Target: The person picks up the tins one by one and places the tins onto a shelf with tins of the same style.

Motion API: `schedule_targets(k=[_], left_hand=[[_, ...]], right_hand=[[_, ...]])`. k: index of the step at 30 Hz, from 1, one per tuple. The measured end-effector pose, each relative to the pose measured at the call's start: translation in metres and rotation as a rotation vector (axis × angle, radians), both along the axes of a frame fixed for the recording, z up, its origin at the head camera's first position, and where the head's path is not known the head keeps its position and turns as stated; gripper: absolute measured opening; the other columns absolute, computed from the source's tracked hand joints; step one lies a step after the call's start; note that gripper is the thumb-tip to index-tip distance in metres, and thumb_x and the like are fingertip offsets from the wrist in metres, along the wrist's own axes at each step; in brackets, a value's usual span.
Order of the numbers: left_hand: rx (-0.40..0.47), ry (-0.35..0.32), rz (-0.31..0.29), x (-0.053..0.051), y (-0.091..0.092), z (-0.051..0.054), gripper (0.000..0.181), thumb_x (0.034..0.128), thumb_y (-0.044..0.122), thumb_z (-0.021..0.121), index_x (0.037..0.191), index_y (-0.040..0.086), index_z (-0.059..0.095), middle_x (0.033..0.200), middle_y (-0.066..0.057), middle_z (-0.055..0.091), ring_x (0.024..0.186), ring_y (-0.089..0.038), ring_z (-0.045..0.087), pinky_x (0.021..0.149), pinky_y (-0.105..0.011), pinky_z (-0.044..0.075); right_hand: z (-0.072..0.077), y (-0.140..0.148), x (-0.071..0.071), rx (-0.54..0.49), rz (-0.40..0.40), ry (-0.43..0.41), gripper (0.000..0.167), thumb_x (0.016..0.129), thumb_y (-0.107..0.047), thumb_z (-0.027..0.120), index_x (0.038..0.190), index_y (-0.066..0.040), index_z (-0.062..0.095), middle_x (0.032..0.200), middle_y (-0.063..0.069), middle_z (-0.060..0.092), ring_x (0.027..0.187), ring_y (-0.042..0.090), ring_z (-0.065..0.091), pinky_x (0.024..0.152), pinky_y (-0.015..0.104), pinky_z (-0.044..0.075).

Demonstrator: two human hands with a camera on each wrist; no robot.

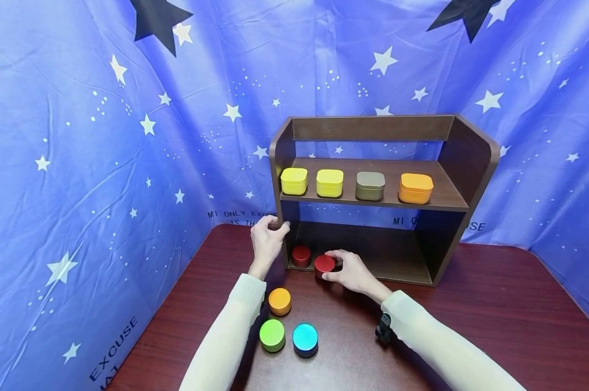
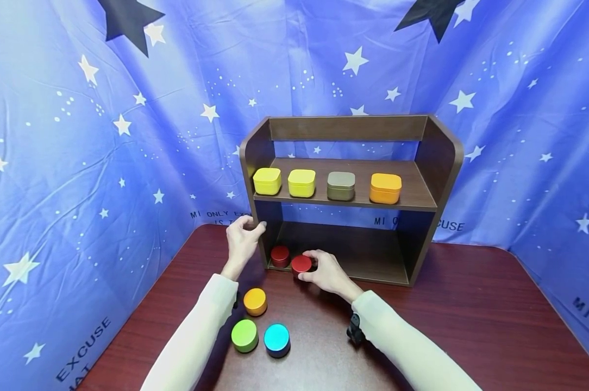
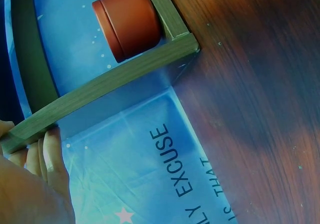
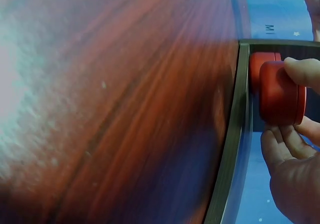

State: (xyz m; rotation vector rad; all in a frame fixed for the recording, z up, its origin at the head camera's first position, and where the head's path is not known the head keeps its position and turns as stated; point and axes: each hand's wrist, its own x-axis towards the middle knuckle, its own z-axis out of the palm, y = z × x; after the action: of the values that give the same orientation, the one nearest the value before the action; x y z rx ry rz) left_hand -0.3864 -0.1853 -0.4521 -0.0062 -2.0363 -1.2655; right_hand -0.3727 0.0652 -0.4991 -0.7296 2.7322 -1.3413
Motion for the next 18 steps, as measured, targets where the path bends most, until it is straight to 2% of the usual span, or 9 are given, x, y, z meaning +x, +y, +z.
schedule_targets(k=[12,18], left_hand=[[0.0,0.003,-0.012,-0.002,-0.001,-0.003,0.018,0.0843,0.018,0.084,0.09,0.001,0.079,0.089,-0.018,0.08,0.088,-0.035,0.074,0.08,-0.04,0.058],[0.004,-0.009,-0.022,-0.002,-0.002,-0.001,0.018,0.0848,0.018,0.084,0.089,0.002,0.078,0.09,-0.019,0.079,0.089,-0.036,0.073,0.081,-0.038,0.056]], right_hand=[[-0.001,0.005,-0.013,0.012,-0.036,-0.006,0.061,0.087,-0.018,0.087,0.141,0.003,0.067,0.137,0.024,0.073,0.118,0.037,0.074,0.102,0.051,0.059],[-0.001,0.006,-0.023,0.02,-0.035,0.003,0.062,0.087,-0.019,0.086,0.141,0.005,0.067,0.137,0.024,0.073,0.118,0.038,0.074,0.104,0.053,0.058]])
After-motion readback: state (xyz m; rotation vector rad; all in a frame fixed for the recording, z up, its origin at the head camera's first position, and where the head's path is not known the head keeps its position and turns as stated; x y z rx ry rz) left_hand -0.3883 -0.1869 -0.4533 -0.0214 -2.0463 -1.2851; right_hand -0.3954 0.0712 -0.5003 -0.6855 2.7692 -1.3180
